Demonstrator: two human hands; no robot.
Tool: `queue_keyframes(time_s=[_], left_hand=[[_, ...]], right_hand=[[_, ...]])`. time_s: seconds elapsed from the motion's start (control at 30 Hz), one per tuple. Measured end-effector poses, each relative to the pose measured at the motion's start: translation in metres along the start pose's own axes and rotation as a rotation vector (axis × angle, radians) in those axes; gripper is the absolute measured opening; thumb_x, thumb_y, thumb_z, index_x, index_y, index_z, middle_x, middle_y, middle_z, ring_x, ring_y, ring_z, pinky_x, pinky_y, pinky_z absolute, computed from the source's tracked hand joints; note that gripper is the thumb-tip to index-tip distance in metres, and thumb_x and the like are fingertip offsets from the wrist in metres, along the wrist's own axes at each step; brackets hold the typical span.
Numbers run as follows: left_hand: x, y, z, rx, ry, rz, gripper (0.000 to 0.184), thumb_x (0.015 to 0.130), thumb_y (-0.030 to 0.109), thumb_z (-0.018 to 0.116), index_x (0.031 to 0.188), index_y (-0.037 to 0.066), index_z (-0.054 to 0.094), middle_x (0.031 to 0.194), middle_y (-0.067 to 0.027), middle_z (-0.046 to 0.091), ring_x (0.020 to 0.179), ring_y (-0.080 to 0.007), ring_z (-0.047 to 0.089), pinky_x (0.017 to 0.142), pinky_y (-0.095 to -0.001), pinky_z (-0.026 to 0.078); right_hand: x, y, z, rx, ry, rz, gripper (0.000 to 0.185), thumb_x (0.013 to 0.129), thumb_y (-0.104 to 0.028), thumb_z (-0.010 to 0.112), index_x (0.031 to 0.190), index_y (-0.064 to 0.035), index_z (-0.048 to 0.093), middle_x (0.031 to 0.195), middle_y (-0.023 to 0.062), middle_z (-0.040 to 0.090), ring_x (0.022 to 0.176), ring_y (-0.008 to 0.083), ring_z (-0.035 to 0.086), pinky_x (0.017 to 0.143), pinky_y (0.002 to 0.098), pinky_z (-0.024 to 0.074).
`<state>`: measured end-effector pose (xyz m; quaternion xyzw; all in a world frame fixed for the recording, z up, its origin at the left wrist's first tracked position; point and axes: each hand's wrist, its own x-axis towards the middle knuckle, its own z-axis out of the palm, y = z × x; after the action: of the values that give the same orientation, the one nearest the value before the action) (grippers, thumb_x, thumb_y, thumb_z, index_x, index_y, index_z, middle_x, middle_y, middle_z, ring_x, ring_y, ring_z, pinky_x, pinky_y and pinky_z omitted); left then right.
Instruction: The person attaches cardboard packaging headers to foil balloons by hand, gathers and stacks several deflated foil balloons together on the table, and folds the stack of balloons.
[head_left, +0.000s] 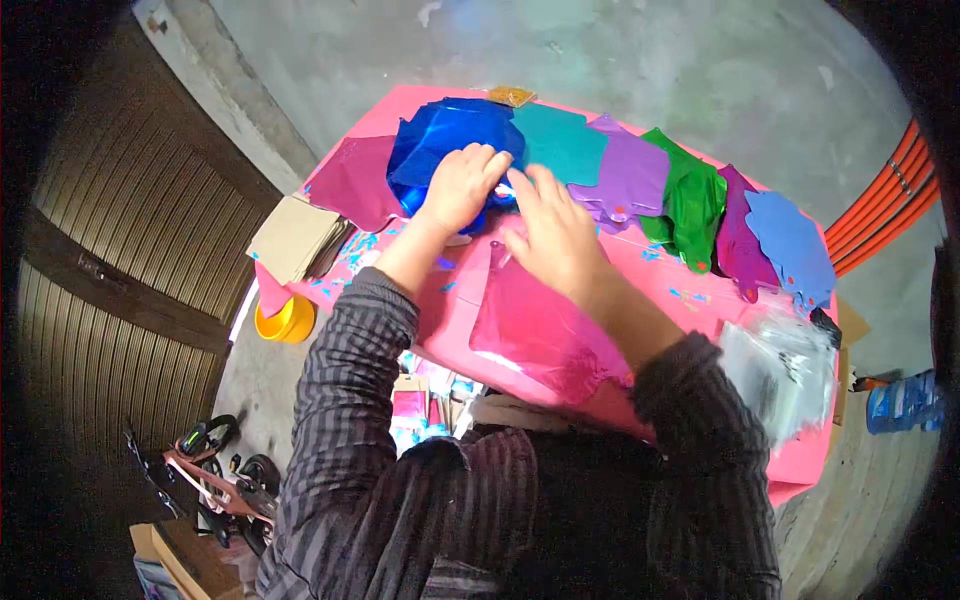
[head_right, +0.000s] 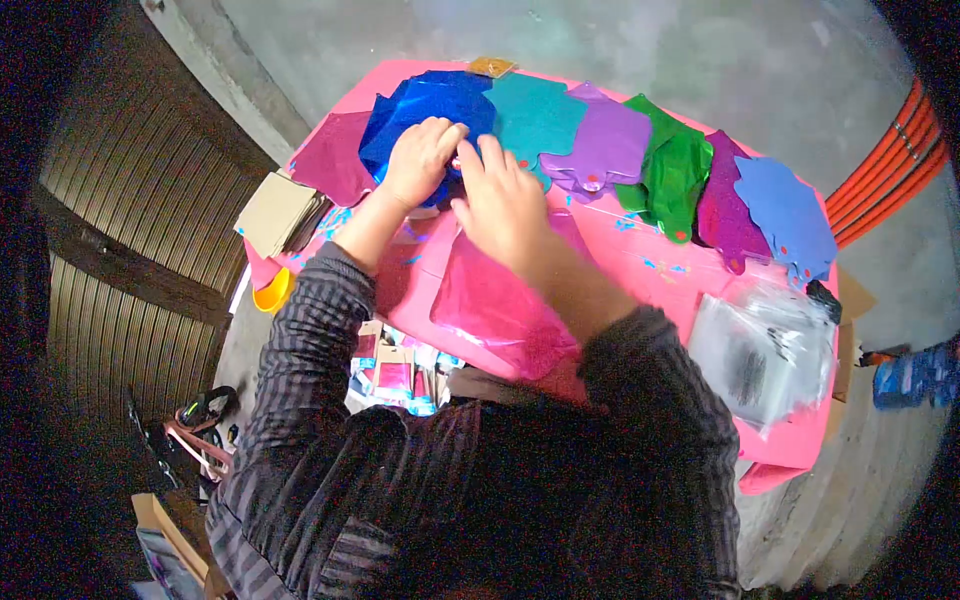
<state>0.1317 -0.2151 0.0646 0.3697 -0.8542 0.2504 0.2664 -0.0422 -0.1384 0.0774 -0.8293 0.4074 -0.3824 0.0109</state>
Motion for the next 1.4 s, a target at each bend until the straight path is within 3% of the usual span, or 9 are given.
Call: queue_keyframes(time_s=[0.43,0.5,0.53,0.6,0.77,0.83,1.0,1.3,1.4], left_hand=[[-0.062,-0.037,-0.027,-0.021,0.101,-0.185,0.044,0.07,0.013,0.069,0.109,0.005,0.052,0.104,-0.013,0.059,0.1,-0.0329,0.056,0.085,-0.0399,0.047],[-0.079,-0.069,-0.007,0.223,0.146,-0.753,0.059,0.068,0.014,0.076,0.119,0.004,0.049,0.114,-0.0187,0.057,0.108,-0.0376,0.054,0.092,-0.0432,0.045],[-0.085,-0.083,0.002,0.224,0.148,-0.754,0.059,0.068,0.014,0.076,0.119,0.004,0.049,0.114,-0.0187,0.057,0.108,-0.0376,0.054,0.092,-0.0432,0.045],[-0.09,-0.103,0.012,0.011,-0.209,-1.052,0.053,0.073,0.019,0.073,0.119,0.001,0.053,0.107,-0.0223,0.061,0.104,-0.0378,0.058,0.089,-0.0444,0.048],[-0.09,-0.123,0.035,-0.126,-0.263,-1.088,0.048,0.074,0.026,0.071,0.112,-0.002,0.06,0.104,-0.0256,0.063,0.099,-0.0376,0.061,0.086,-0.0437,0.05],[-0.095,-0.135,0.04,-0.149,-0.26,-1.199,0.046,0.074,0.029,0.07,0.107,-0.002,0.064,0.103,-0.0251,0.064,0.097,-0.0364,0.063,0.086,-0.0418,0.05],[-0.105,-0.169,0.075,-0.362,-0.178,-1.427,0.047,0.073,0.03,0.069,0.109,0.0,0.065,0.106,-0.0257,0.063,0.099,-0.0349,0.063,0.087,-0.0402,0.049],[-0.065,-0.123,0.051,0.243,-0.002,-1.176,0.043,0.076,0.031,0.068,0.104,-0.001,0.065,0.105,-0.0217,0.064,0.1,-0.0339,0.062,0.089,-0.0413,0.047],[-0.038,-0.073,0.016,-0.266,0.037,-0.601,0.032,0.08,0.02,0.064,0.104,0.0,0.062,0.102,-0.0183,0.064,0.099,-0.0341,0.061,0.088,-0.0407,0.047]], right_hand=[[0.038,0.048,0.055,-0.117,-0.108,0.086,0.017,0.075,-0.002,0.056,0.09,-0.0085,0.055,0.092,0.0115,0.06,0.083,0.0331,0.063,0.067,0.0448,0.0504],[0.038,0.052,0.055,-0.093,-0.084,0.098,0.017,0.075,-0.001,0.055,0.09,-0.0094,0.056,0.09,0.011,0.061,0.082,0.033,0.063,0.067,0.0447,0.0503],[0.037,0.052,0.057,-0.09,-0.081,0.097,0.017,0.075,-0.001,0.056,0.09,-0.0093,0.056,0.09,0.0108,0.061,0.082,0.0331,0.063,0.067,0.0442,0.0504],[0.037,0.056,0.06,-0.086,-0.075,0.094,0.016,0.076,-0.002,0.057,0.09,-0.009,0.056,0.09,0.0104,0.062,0.082,0.0333,0.063,0.067,0.0433,0.0505],[0.031,0.072,0.031,0.183,0.013,0.329,0.016,0.077,-0.004,0.059,0.092,-0.0082,0.057,0.089,0.0115,0.062,0.08,0.0323,0.063,0.067,0.0398,0.0498],[0.029,0.076,-0.011,0.099,0.235,0.219,0.016,0.078,-0.007,0.062,0.093,-0.0071,0.057,0.087,0.0123,0.061,0.078,0.0311,0.062,0.068,0.0366,0.0485],[-0.015,0.062,-0.086,-0.171,0.148,-0.048,0.016,0.073,-0.005,0.061,0.089,-0.0045,0.058,0.09,0.0124,0.061,0.084,0.0298,0.062,0.071,0.0347,0.0486],[-0.127,0.066,-0.085,-0.239,-0.249,-0.176,0.02,0.07,-0.01,0.059,0.09,-0.0081,0.061,0.094,0.0093,0.061,0.084,0.0286,0.06,0.069,0.0381,0.0499],[-0.145,0.068,-0.079,-0.231,-0.313,-0.161,0.021,0.07,-0.01,0.059,0.091,-0.0089,0.061,0.095,0.0094,0.061,0.083,0.0288,0.06,0.068,0.0388,0.0496]])
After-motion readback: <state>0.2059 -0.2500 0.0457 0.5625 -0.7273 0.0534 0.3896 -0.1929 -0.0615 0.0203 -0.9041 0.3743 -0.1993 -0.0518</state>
